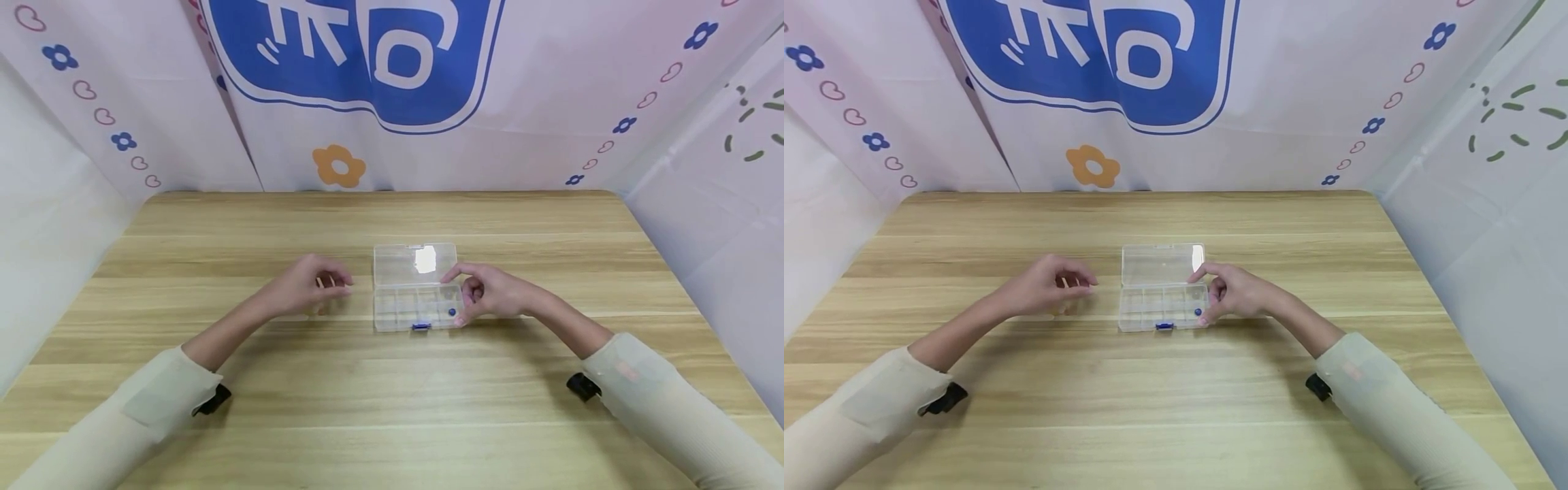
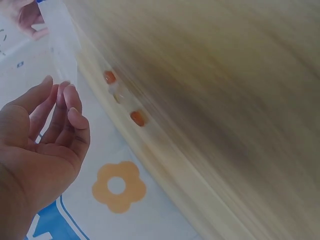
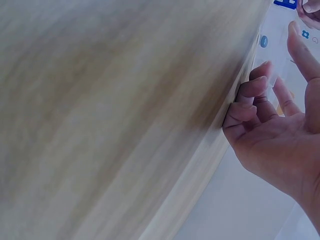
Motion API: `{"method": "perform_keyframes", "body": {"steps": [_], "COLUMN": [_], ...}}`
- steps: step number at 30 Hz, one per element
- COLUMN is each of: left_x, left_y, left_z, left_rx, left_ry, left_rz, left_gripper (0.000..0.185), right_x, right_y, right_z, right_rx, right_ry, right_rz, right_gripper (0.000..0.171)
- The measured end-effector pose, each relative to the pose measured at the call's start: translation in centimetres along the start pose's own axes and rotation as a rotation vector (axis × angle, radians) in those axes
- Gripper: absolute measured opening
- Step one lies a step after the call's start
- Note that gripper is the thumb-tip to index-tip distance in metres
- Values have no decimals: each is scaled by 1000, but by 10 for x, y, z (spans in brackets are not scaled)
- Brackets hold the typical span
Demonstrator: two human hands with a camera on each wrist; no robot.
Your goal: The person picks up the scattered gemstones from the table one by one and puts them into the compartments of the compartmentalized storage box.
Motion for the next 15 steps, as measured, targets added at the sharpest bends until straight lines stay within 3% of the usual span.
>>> {"method": "perform_keyframes", "body": {"steps": [15], "left_x": [20], "left_y": [-15], "left_z": [-24], "left_rx": [-63], "left_ry": [-52], "left_rz": [17], "left_gripper": [6], "right_x": [0], "right_y": [0], "right_z": [0], "right_rx": [5], "right_ry": [-11], "right_rz": [2], "right_gripper": [65]}}
Point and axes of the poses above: each hand's wrist, its own x-axis away from the middle knuckle, its own y-axis out of the palm, z = x × y, the point moved 9 cm from there along -x, towards the middle knuckle, and after that the axes turned 4 degrees about x, right-handed, at the moved point
